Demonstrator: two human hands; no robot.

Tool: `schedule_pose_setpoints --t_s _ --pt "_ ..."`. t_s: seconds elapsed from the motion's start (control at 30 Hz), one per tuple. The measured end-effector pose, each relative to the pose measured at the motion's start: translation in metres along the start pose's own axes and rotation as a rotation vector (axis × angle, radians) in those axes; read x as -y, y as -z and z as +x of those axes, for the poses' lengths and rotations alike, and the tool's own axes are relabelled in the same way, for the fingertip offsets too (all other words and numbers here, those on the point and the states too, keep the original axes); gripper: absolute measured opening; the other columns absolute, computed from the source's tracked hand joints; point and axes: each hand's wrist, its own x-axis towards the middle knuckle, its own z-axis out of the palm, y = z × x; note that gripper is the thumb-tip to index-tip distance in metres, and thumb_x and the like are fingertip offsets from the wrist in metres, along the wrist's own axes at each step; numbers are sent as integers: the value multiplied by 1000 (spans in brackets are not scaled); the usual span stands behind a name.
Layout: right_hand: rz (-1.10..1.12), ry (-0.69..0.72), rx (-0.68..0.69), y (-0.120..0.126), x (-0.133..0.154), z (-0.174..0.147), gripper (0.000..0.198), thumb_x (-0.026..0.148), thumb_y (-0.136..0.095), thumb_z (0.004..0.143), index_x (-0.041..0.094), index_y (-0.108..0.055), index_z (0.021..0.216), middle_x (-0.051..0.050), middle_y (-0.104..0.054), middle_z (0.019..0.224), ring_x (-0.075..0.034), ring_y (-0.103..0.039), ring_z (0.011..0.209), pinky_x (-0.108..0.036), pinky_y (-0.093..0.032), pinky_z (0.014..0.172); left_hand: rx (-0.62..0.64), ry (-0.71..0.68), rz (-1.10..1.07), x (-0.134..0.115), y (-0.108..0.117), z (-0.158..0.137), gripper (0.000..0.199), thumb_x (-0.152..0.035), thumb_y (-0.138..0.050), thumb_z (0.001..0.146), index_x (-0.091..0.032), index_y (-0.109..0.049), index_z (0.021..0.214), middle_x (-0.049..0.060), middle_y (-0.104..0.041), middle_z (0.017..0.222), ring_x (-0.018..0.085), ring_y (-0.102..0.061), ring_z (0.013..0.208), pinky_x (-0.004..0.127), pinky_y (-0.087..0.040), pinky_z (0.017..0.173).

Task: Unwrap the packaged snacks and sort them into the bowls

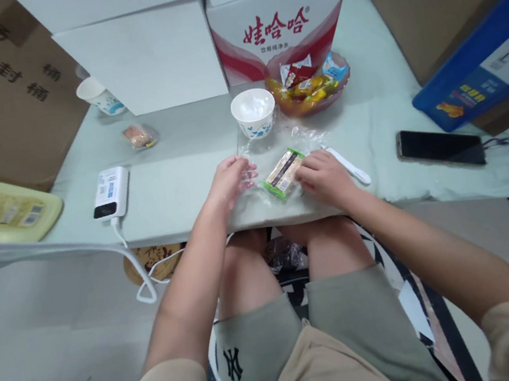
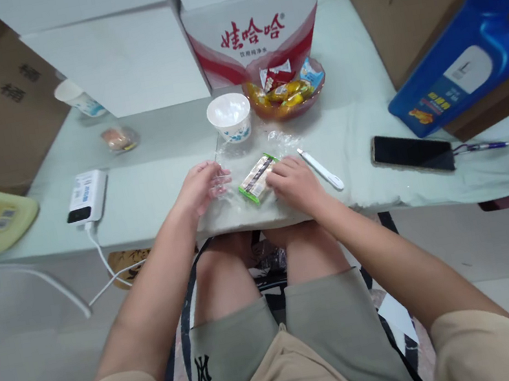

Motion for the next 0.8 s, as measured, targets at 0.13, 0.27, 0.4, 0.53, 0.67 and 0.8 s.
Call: schedule_pose_setpoints --t_s 0.13,0.27,0.4,0.53,0.67,0.8 --pt "11 86 -29 5 -8 -45 26 19 -47 95 22 -73 101 -8 -74 92 -22 -64 94 -39 -40 95 -118 -34 -19 14 6 4 15 -25 -64 73 -20 -50 73 2 -66 79 11 -61 64 18 -41 50" --pt "77 58 -68 23 -15 -67 30 23 -50 95 21 -68 118 -8 -78 101 -21 -68 96 -41 -39 98 -105 -33 80 21 6 5 14 -30 -62 81 -22 -51 81 2 -69 85 12 -65 71 17 -39 50" --pt "45 -52 -111 39 -11 -27 33 18 -45 95 21 -70 117 -9 -77 104 -23 -67 102 -38 -42 91 21 -26 80 15 0 1 22 -38 -63 83 -23 -47 87 2 -71 91 14 -69 79 16 -38 53" --pt "2 194 204 32 -4 30 45 16 -55 88 18 -60 133 -12 -67 131 -27 -60 120 -38 -40 97 102 -13 11 5 -6 -4 31 -44 -65 81 -24 -44 91 2 -72 91 17 -72 81 18 -39 56" --pt "-132 278 385 22 -2 49 41 23 -60 87 16 -60 127 -15 -66 123 -28 -62 111 -39 -36 99 92 -31 6 1 -4 -6 25 -42 -59 86 -24 -43 89 3 -73 91 17 -73 83 18 -38 55" --pt "-163 271 437 21 -1 49 34 25 -63 84 17 -62 117 -14 -64 122 -26 -61 107 -36 -37 90 44 -38 15 4 -2 1 21 -40 -55 89 -23 -42 87 3 -73 90 16 -73 82 17 -36 53"
